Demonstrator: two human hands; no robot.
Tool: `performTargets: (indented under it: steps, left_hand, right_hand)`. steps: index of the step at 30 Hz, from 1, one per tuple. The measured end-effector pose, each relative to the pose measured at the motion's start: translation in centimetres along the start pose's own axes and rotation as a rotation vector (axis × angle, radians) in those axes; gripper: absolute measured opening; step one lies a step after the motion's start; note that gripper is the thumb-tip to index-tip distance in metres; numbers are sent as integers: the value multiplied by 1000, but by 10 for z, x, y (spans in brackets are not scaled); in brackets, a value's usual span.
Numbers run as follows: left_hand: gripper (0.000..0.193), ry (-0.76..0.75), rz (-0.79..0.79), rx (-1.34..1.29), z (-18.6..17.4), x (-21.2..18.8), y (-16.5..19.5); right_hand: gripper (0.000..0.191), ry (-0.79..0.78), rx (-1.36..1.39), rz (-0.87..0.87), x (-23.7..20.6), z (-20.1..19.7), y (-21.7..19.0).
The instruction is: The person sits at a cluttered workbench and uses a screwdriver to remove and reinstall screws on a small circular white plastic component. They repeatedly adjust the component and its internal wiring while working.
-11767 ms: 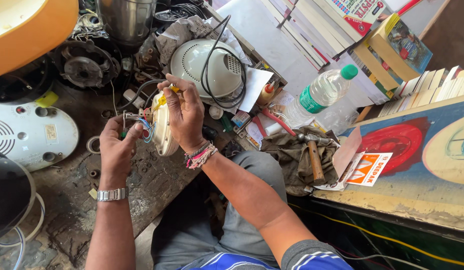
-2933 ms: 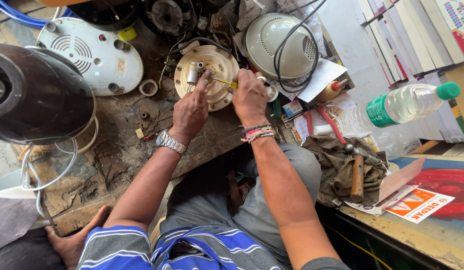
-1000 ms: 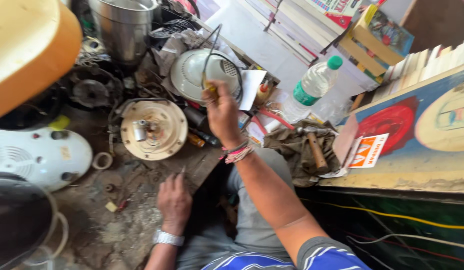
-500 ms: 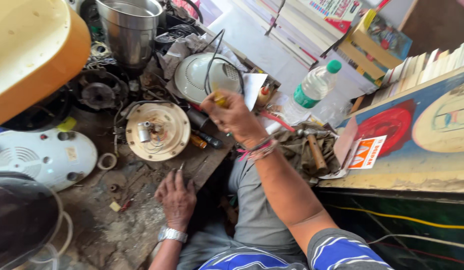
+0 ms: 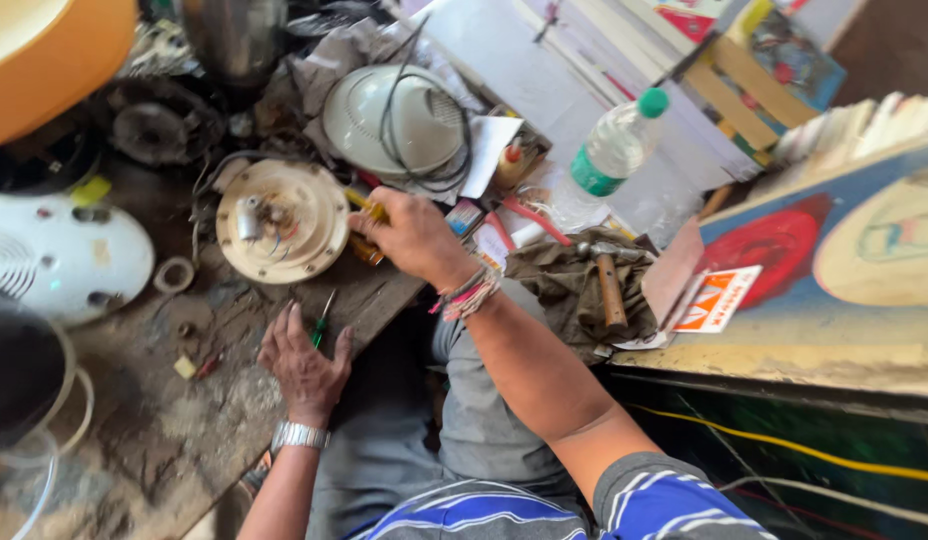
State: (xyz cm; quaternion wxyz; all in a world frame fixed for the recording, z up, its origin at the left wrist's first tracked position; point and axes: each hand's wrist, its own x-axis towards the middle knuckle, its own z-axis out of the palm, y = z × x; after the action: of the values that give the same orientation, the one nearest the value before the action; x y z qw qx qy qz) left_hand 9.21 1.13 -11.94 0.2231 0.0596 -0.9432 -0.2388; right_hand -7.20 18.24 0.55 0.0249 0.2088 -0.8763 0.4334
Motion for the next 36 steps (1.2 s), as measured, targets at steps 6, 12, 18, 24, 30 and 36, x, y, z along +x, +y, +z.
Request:
performTargets:
  steps: [6,12,18,24,30,36]
  left_hand:
    - [73,-3,-25,-43,-1,-1,-14]
    - [61,250,-36,-177,-5,18,-24]
    - [22,295,-28,-145,-12,90,-29]
    - [20,249,-6,127,-10,116,-19]
    - [10,245,118,143,-8,119,-20]
    - [18,58,130,-25,-21,127,-21]
  right_hand:
    - [48,-124,-30,147,9,19,9]
    - [29,-252,77,-23,28,28,0]
    - [21,-237,-125,-266,54,49,9]
    - [17,-142,6,-279,57,62,20]
    - [22,-289,-13,-416,55,76,19]
    - [20,-204,-324,-482,51,81,21]
